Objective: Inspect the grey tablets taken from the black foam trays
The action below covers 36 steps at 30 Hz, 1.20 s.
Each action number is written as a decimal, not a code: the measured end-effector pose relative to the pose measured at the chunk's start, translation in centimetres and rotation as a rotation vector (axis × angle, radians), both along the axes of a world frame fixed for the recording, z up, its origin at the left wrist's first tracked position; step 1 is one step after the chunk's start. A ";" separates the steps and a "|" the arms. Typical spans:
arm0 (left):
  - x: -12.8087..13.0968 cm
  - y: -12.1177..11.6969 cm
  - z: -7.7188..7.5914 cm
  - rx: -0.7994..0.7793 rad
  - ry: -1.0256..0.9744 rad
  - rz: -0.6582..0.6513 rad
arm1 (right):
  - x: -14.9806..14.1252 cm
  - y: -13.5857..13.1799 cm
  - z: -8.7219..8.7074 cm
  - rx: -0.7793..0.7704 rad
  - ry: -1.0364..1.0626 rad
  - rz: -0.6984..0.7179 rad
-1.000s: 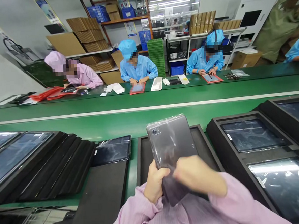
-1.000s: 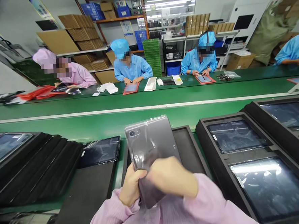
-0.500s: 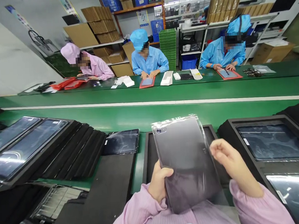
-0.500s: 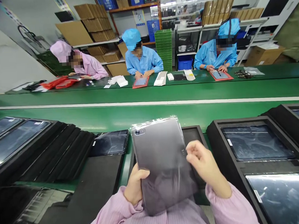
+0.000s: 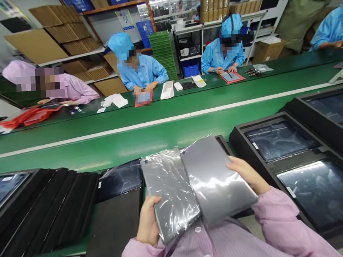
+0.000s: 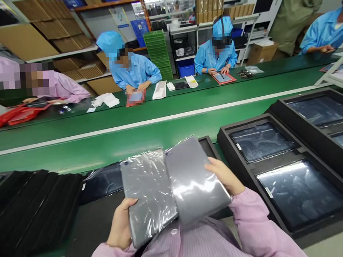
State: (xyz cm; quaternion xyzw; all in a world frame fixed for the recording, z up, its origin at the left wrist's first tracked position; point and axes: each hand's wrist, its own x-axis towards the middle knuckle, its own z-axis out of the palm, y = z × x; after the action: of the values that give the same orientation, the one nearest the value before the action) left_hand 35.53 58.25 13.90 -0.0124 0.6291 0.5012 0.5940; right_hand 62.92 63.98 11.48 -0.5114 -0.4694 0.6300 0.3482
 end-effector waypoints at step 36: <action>5.3 1.2 1.1 0.476 0.097 -0.253 | -15.1 -6.4 4.4 1.308 -0.451 0.629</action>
State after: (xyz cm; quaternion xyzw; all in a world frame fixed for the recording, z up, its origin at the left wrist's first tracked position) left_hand 40.80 59.47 15.02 0.2303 0.5180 0.5566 0.6073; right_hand 47.84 57.55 15.91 -0.1592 -0.9308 0.1728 0.2800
